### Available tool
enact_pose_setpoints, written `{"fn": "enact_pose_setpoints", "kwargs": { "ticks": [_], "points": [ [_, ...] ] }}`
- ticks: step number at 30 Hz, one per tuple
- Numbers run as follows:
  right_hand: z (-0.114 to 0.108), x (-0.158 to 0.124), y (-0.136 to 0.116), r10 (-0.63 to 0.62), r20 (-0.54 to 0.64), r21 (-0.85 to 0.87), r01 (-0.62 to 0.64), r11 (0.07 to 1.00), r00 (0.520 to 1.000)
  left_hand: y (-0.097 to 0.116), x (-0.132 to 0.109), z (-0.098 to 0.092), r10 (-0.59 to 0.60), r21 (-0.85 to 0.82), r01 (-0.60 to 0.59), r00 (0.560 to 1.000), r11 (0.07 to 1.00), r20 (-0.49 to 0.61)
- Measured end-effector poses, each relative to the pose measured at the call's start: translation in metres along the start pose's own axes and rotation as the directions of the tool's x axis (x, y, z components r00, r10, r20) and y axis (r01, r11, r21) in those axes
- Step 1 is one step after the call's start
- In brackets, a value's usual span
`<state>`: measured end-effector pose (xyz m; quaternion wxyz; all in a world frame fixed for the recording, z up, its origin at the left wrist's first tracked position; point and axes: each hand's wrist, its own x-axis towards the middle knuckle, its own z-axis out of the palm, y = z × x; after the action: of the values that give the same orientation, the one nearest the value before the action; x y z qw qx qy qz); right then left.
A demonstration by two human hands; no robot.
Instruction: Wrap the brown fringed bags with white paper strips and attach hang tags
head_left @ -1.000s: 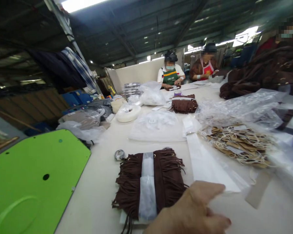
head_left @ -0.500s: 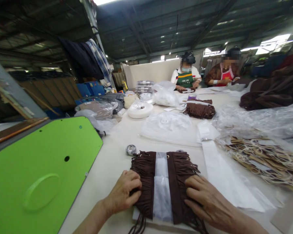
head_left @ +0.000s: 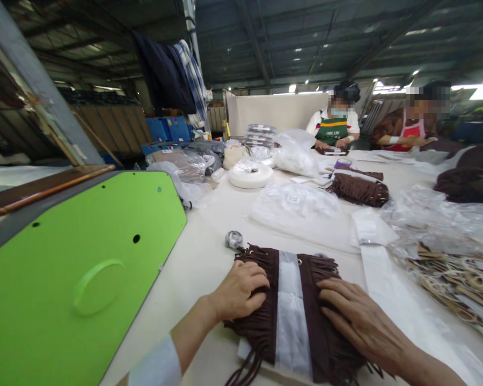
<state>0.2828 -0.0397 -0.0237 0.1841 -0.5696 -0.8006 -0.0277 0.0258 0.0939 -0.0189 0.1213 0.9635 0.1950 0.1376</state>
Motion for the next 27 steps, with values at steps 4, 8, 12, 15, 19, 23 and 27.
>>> {"fn": "enact_pose_setpoints", "kwargs": {
  "ticks": [4, 8, 12, 15, 19, 23, 27],
  "points": [
    [0.003, -0.003, 0.012, 0.037, 0.068, -0.047, -0.034, 0.998, 0.997, -0.026, -0.012, 0.002, -0.06, 0.121, 0.06, 0.998, 0.991, -0.003],
    [0.001, -0.034, 0.035, 0.041, -0.049, -0.078, -0.045, 0.996, 0.998, -0.045, -0.048, -0.013, -0.202, 0.217, 0.217, 0.975, 0.952, -0.089],
    [0.009, -0.02, 0.025, 0.081, -0.233, -0.078, -0.101, 0.992, 0.969, -0.023, -0.031, -0.011, -0.162, 0.185, 0.178, 0.982, 0.966, -0.097],
    [0.017, 0.002, 0.013, 0.066, -0.133, -0.085, -0.077, 0.993, 0.989, -0.009, -0.004, 0.003, -0.05, 0.137, 0.051, 0.999, 0.989, -0.012],
    [0.013, -0.007, 0.026, 0.061, -0.105, -0.153, -0.077, 0.985, 0.993, -0.02, -0.004, 0.008, -0.168, 0.182, 0.172, 0.985, 0.968, -0.034],
    [0.007, -0.021, 0.023, 0.143, -0.326, -0.133, -0.195, 0.972, 0.934, -0.017, -0.013, 0.002, -0.303, 0.171, 0.315, 0.949, 0.934, -0.09],
    [0.022, -0.009, -0.01, 0.127, -0.299, -0.126, -0.171, 0.977, 0.946, 0.006, -0.004, 0.008, -0.335, 0.112, 0.345, 0.937, 0.932, -0.095]
  ]
}}
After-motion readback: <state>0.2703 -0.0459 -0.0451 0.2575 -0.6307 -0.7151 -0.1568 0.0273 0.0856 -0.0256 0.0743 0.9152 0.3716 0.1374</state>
